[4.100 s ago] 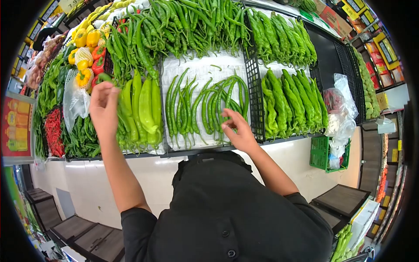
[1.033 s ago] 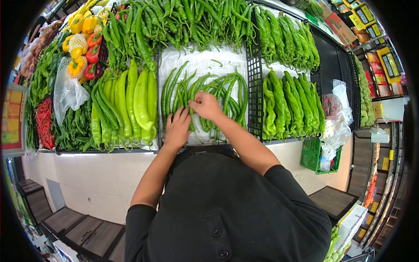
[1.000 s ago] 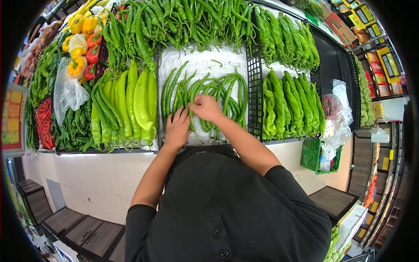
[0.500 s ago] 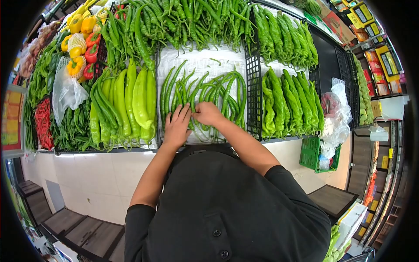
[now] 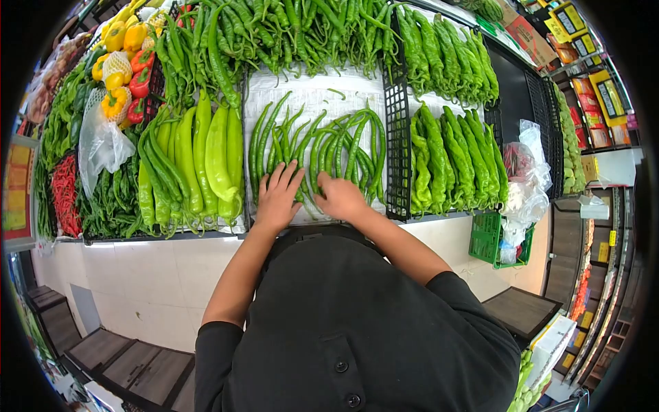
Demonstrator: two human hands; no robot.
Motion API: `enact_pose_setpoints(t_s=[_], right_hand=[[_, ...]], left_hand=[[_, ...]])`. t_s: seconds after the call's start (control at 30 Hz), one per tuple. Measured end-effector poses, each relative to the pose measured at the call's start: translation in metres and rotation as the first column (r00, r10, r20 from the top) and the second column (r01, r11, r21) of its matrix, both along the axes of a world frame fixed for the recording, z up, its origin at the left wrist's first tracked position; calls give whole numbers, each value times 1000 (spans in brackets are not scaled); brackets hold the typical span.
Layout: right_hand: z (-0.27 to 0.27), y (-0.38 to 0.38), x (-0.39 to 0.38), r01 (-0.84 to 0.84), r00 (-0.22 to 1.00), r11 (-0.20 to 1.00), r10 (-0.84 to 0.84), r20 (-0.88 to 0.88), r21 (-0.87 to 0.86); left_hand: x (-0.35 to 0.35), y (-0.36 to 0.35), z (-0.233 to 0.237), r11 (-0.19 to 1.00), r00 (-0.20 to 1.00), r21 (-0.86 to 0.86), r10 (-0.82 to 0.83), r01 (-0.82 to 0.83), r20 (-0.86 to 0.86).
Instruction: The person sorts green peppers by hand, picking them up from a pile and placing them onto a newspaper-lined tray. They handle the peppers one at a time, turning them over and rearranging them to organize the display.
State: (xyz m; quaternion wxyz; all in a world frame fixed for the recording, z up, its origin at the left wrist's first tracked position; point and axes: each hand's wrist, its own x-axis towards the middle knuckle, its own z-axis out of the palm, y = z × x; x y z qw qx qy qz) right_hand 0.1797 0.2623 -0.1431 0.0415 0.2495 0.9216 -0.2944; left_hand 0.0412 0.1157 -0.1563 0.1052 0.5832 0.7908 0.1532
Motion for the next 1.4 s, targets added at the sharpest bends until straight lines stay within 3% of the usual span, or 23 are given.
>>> enact_pose_setpoints(t_s=[0.07, 0.37, 0.67, 0.77, 0.9, 1.07, 1.33, 1.4], right_hand=[[2, -8, 5, -70, 997, 995, 68, 27, 73], [-23, -14, 1, -20, 998, 990, 28, -56, 139], [-30, -10, 4, 14, 988, 998, -3, -153, 68], [-21, 8, 22, 102, 966, 995, -104, -236, -21], [9, 41, 60, 238, 931, 971, -223, -288, 19], [11, 53, 85, 276, 947, 960, -263, -183, 49], [3, 47, 86, 276, 941, 961, -269, -204, 6], [2, 49, 87, 263, 949, 965, -259, -179, 3]], left_hand=[[0, 1, -2, 1000, 1000, -2, -18, 18, -6], [1, 2, -2, 999, 1000, -43, -22, 21, -17], [2, 2, 0, 999, 1000, -34, -13, 12, -16], [3, 0, -1, 1000, 1000, -13, -15, 15, -15], [4, -1, 1, 1000, 1000, -20, -17, 17, -14], [9, -1, 12, 999, 999, -16, -28, 28, 19], [3, -20, 56, 935, 935, 278, 123, -222, 334], [1, -32, 80, 948, 837, 191, 119, -256, 534]])
